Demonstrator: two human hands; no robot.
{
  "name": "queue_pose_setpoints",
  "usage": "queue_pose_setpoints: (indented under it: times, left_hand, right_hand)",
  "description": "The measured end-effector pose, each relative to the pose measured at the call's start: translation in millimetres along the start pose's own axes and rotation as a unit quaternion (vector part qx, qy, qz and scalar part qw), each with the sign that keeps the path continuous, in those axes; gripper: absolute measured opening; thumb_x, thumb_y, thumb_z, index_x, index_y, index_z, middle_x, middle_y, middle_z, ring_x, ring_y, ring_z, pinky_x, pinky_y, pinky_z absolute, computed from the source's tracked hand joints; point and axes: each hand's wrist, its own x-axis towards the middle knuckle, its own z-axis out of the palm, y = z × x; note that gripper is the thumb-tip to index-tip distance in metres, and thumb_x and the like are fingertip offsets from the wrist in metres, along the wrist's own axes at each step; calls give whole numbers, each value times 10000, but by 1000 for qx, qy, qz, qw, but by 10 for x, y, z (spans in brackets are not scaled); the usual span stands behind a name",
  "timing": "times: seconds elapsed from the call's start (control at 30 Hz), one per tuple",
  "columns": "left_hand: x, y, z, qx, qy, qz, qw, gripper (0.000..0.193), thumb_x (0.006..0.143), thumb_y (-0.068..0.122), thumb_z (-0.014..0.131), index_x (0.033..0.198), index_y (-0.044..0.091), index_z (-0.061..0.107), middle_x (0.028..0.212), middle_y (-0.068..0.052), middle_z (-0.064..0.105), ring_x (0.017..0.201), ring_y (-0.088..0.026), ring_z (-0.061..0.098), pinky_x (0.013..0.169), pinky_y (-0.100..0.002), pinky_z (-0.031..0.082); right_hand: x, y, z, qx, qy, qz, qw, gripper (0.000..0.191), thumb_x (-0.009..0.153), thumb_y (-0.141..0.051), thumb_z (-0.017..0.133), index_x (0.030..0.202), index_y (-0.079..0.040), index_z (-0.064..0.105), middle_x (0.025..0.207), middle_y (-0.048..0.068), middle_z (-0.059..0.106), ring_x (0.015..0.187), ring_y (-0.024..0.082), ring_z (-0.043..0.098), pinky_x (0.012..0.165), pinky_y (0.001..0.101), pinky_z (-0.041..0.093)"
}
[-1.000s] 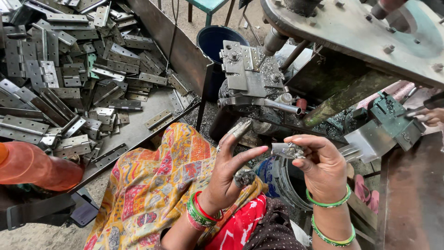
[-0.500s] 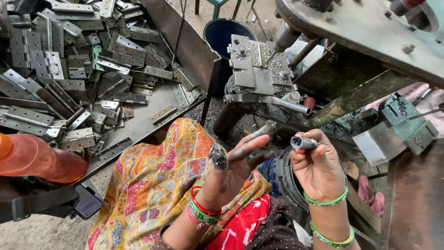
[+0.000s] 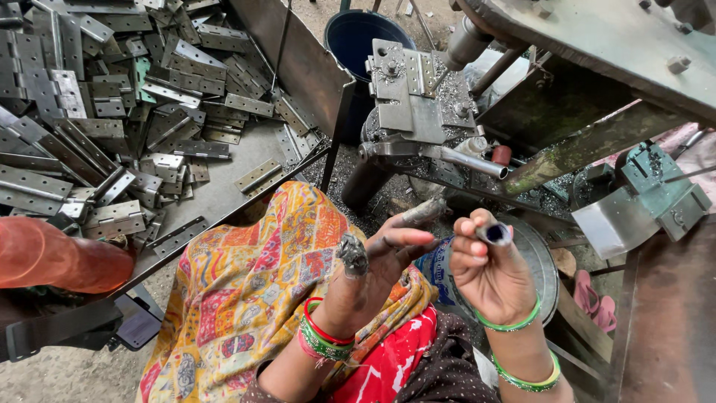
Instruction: The person sits on the floor and repeatedly picks up metal hinge pieces from a bin, places them into a drill press, and operates the machine to drill holes. The person then removes the processed pieces and places them back into the bin.
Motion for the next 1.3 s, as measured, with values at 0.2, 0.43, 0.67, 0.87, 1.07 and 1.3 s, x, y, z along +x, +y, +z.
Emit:
queue_pose_setpoints:
  times: [0.2,0.43,0.67,0.87,1.07,1.3]
  left_hand:
    - [-49,50,6,10,-15,-20,1000,813,1038,704,465,1337,-37,611,1679,-165,336,1570,-259,350,1344,-432,229]
    - [-51,26,-4,13,-21,-19,1000,797,1065,685,461,1315,-53,628,1656,-187,364,1532,-296,415,1349,-459,250]
    - [-68,31,-28,37,-20,-24,999,830,1045,691,470,1310,-79,630,1651,-187,344,1535,-283,402,1329,-450,258]
    - [-29,78,17,66,-27,-29,997,843,1048,693,445,1339,-79,622,1630,-174,349,1533,-280,396,1329,-444,260]
    - [-20,153,50,238,20,-4,971,653,1107,573,432,1319,8,680,1612,-188,412,1503,-316,470,1281,-444,352]
    - [-12,169,30,446,38,72,891,392,1039,352,579,1284,85,725,1588,-194,477,1514,-357,455,1281,-454,342]
  right_hand:
    - [-29,24,-124,-55,-98,-4,994,279,996,-122,765,1180,4,599,1149,148,631,919,163,653,757,226,519]
    - [-32,32,-259,-171,-90,-48,980,316,978,-112,777,1218,0,605,1190,184,653,948,202,677,774,272,500]
    - [-31,24,-365,-160,-80,-50,983,347,995,-111,756,1281,2,594,1216,188,653,937,185,672,759,267,490]
    - [-7,40,-395,-169,-58,-61,982,381,985,-114,760,1303,6,589,1220,183,650,959,195,679,785,264,522]
    - [-10,45,-306,-349,-10,-178,920,384,948,-111,801,1260,34,629,1273,229,674,1026,198,694,861,264,552]
    - [11,87,-152,-524,-32,-274,806,371,907,-117,805,1222,6,653,1270,190,698,1183,191,696,1034,298,559]
